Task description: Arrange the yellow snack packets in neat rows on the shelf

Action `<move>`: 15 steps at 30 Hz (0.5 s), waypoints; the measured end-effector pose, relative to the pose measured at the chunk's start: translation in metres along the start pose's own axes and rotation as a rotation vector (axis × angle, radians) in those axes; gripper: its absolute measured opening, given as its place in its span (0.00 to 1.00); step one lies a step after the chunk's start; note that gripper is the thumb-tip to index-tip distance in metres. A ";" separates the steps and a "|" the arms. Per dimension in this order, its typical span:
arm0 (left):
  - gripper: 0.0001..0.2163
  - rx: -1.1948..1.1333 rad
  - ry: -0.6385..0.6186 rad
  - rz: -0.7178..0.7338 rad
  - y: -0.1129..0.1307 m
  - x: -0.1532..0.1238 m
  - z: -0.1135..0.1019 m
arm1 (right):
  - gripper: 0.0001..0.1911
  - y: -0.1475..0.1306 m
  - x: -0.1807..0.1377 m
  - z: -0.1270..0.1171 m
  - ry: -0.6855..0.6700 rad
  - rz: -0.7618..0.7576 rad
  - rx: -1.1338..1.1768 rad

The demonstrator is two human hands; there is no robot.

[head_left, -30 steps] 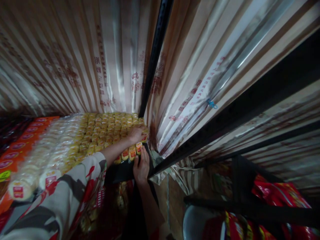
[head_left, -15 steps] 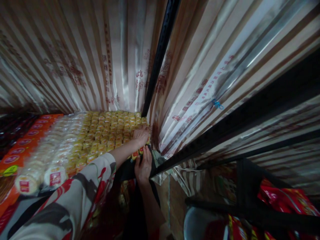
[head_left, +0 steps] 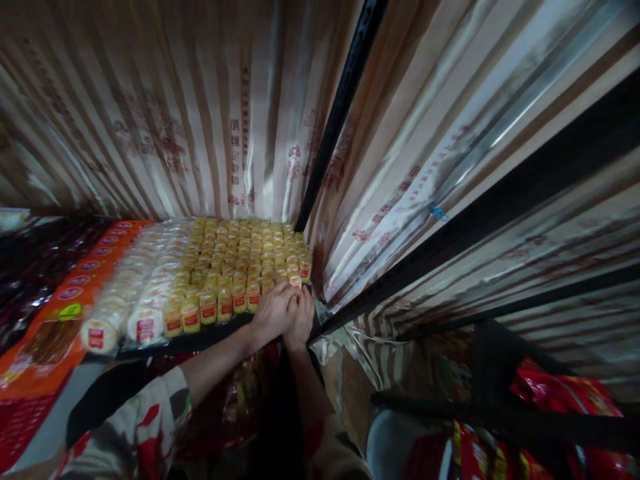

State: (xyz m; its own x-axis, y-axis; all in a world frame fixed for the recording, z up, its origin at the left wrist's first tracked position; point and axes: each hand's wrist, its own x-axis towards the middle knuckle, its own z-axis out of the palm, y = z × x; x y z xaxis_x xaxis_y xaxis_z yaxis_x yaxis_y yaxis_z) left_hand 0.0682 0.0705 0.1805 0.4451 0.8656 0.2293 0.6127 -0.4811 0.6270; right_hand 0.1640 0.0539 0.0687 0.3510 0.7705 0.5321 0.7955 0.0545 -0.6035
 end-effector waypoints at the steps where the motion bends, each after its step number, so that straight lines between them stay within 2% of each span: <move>1: 0.12 -0.062 -0.025 0.012 -0.002 -0.019 0.004 | 0.23 0.001 0.000 0.000 -0.011 -0.005 -0.002; 4: 0.12 -0.185 -0.068 0.003 -0.010 -0.069 0.013 | 0.24 -0.001 0.002 0.000 -0.007 0.003 -0.027; 7: 0.12 -0.243 -0.040 -0.054 -0.017 -0.105 0.015 | 0.25 -0.005 0.004 0.000 0.008 -0.001 -0.068; 13: 0.14 -0.264 0.036 -0.152 -0.042 -0.142 -0.007 | 0.23 -0.013 0.006 -0.001 0.067 -0.008 -0.118; 15: 0.14 -0.251 0.108 -0.204 -0.053 -0.149 -0.017 | 0.22 -0.015 0.007 0.000 0.091 -0.011 -0.125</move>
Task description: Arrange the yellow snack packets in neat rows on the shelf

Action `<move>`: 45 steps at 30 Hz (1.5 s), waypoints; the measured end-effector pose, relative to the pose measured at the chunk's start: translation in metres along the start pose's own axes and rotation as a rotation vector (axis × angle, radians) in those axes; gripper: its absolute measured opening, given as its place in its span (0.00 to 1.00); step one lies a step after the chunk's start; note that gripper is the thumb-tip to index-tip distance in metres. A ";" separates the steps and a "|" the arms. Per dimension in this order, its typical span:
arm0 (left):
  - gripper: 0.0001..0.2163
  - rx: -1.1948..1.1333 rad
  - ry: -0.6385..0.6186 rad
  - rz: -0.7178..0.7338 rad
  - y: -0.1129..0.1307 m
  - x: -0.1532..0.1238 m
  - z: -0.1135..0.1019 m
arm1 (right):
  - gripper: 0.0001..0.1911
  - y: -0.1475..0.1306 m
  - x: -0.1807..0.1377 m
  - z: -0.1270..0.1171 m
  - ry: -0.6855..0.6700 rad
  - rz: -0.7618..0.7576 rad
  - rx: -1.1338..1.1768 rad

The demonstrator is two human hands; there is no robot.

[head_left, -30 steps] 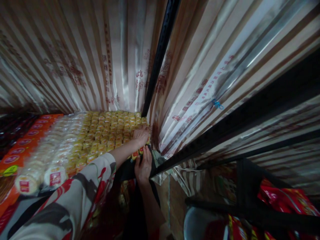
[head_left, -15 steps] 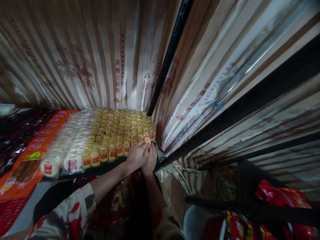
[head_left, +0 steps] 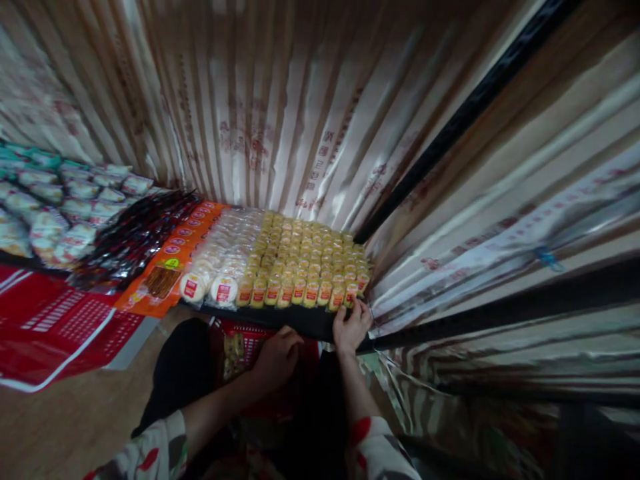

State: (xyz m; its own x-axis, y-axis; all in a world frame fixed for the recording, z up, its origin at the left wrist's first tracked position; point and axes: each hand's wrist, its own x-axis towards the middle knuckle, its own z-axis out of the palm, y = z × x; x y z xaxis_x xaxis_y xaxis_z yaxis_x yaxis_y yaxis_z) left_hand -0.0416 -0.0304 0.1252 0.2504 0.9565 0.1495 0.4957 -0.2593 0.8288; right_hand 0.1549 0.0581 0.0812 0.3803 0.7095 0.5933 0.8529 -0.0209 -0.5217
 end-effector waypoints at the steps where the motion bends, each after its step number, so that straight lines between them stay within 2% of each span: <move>1: 0.14 0.018 0.064 -0.022 -0.006 -0.002 -0.006 | 0.22 0.000 0.000 0.000 0.009 -0.004 0.000; 5: 0.15 0.178 0.353 -0.139 -0.030 -0.006 -0.025 | 0.24 0.001 0.002 0.003 0.000 -0.026 0.008; 7: 0.16 0.255 0.421 -0.185 -0.041 -0.006 -0.032 | 0.26 0.002 0.004 0.005 -0.034 -0.026 0.010; 10: 0.17 0.334 0.400 -0.206 -0.053 -0.002 -0.041 | 0.28 0.004 0.005 0.006 -0.055 -0.033 0.016; 13: 0.18 0.359 0.340 -0.191 -0.058 0.002 -0.046 | 0.29 0.006 0.006 0.005 -0.008 -0.055 0.028; 16: 0.18 0.366 0.354 -0.176 -0.060 0.002 -0.047 | 0.27 0.001 0.006 0.000 0.043 -0.122 0.046; 19: 0.21 0.382 0.394 -0.134 -0.065 -0.001 -0.043 | 0.23 -0.020 0.006 -0.007 0.023 -0.222 0.085; 22: 0.22 0.413 0.426 -0.077 -0.073 -0.001 -0.040 | 0.20 -0.060 0.009 -0.010 -0.045 -0.335 0.155; 27: 0.22 0.495 0.518 0.107 -0.083 0.002 -0.035 | 0.16 -0.138 0.018 0.002 -0.377 -0.572 0.297; 31: 0.24 0.561 0.563 0.159 -0.082 0.001 -0.033 | 0.18 -0.178 0.030 0.029 -0.536 -0.677 0.262; 35: 0.26 0.586 0.530 0.172 -0.078 0.003 -0.039 | 0.18 -0.196 0.042 0.054 -0.620 -0.749 0.141; 39: 0.27 0.581 0.526 0.255 -0.080 0.009 -0.044 | 0.19 -0.202 0.044 0.065 -0.669 -0.744 0.072; 45: 0.27 0.562 0.555 0.264 -0.088 0.010 -0.046 | 0.20 -0.200 0.045 0.067 -0.599 -0.702 0.101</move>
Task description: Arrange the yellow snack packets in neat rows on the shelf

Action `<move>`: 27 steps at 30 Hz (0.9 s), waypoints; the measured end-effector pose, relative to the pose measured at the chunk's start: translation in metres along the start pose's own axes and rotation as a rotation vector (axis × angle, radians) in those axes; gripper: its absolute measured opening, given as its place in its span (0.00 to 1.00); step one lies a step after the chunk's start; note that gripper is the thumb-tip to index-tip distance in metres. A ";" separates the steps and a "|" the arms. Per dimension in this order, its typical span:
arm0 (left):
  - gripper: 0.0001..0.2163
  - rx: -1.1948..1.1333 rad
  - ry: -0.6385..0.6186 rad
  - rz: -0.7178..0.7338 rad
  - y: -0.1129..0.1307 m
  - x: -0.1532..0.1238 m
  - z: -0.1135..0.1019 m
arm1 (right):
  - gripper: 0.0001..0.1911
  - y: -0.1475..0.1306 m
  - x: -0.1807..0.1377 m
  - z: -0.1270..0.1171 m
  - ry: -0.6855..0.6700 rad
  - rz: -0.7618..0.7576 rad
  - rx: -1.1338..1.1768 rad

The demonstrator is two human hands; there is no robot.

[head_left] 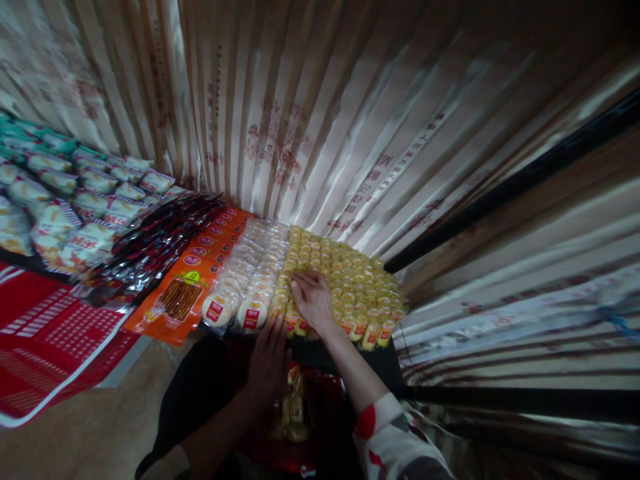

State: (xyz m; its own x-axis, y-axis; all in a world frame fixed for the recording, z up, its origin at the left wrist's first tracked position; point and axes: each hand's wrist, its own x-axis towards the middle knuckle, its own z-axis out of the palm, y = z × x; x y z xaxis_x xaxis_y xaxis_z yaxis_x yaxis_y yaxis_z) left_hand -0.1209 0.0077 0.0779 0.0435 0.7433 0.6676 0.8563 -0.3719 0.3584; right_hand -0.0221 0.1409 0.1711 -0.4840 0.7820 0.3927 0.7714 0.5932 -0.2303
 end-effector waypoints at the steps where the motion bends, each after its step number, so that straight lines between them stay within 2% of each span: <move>1: 0.27 0.001 -0.002 -0.008 -0.001 -0.001 0.000 | 0.20 0.001 0.002 0.000 0.025 0.018 -0.001; 4: 0.27 -0.005 -0.001 -0.010 -0.002 -0.002 0.001 | 0.22 0.007 0.010 0.002 0.046 0.027 -0.009; 10: 0.28 -0.013 0.030 0.048 -0.007 -0.001 0.010 | 0.23 0.016 0.023 0.009 -0.077 -0.044 0.030; 16: 0.30 0.027 0.059 0.044 -0.009 -0.003 0.017 | 0.25 0.021 0.037 0.013 -0.037 0.020 -0.050; 22: 0.29 0.041 0.048 0.004 -0.007 -0.005 0.021 | 0.27 0.029 0.056 0.015 -0.204 0.063 -0.058; 27: 0.28 0.032 0.026 -0.023 -0.008 -0.004 0.021 | 0.28 0.035 0.070 0.012 -0.138 0.098 -0.062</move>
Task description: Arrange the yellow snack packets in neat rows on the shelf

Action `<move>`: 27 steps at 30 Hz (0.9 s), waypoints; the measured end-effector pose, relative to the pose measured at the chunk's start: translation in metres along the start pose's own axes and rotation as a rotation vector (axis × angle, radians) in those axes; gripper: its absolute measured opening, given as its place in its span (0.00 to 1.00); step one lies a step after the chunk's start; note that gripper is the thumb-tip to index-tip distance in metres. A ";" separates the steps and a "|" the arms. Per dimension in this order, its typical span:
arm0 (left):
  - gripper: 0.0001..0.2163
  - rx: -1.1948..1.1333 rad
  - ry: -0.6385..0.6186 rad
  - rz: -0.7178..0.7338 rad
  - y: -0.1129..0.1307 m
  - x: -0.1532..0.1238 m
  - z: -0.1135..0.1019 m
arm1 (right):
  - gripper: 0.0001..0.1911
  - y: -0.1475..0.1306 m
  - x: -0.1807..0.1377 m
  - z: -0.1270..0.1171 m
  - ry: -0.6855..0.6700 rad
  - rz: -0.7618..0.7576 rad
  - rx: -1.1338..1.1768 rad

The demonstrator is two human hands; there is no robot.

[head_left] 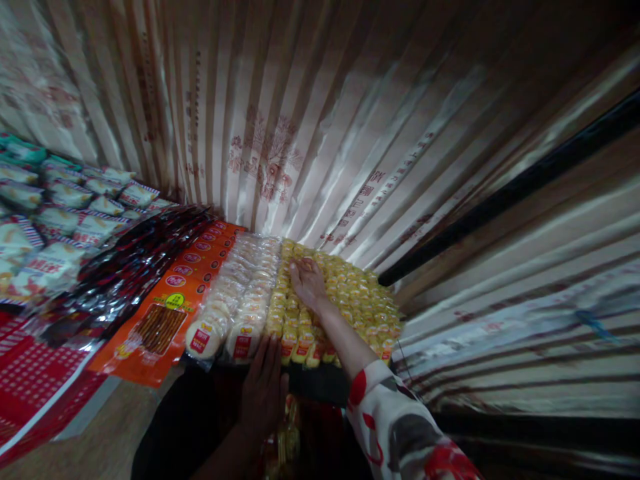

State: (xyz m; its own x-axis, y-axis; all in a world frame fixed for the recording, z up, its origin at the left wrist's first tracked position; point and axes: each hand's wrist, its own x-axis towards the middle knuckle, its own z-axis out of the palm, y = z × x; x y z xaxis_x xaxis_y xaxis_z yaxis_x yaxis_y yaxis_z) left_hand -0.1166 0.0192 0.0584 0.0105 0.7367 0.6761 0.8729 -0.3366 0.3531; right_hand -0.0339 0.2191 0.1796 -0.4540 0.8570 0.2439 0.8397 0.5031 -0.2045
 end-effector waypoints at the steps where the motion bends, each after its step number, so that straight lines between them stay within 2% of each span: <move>1: 0.27 0.000 -0.006 -0.003 0.000 0.001 0.000 | 0.28 0.001 0.002 0.001 -0.005 0.015 -0.006; 5: 0.28 0.021 -0.006 0.002 0.001 0.004 0.000 | 0.29 0.005 0.009 0.006 -0.080 0.030 -0.007; 10: 0.28 0.030 0.003 -0.013 0.002 0.008 0.000 | 0.28 0.012 0.021 0.010 0.011 0.033 -0.002; 15: 0.27 0.004 0.000 -0.031 0.002 0.006 0.001 | 0.28 0.012 0.034 0.018 -0.078 0.050 -0.035; 20: 0.28 0.012 0.034 -0.017 0.004 0.008 0.001 | 0.29 0.016 0.044 0.022 -0.045 0.115 -0.008; 24: 0.28 0.030 0.033 -0.011 0.004 0.009 0.001 | 0.28 0.019 0.048 0.023 -0.097 0.107 -0.006; 27: 0.28 0.031 0.025 -0.002 0.004 0.007 0.002 | 0.30 0.022 0.051 0.022 -0.058 0.109 0.003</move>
State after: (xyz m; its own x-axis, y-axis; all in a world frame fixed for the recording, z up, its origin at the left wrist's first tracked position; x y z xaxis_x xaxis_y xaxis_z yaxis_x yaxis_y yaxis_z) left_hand -0.1123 0.0242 0.0628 -0.0029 0.7223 0.6916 0.8876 -0.3167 0.3345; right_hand -0.0453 0.2766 0.1670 -0.3769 0.9115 0.1644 0.8840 0.4070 -0.2301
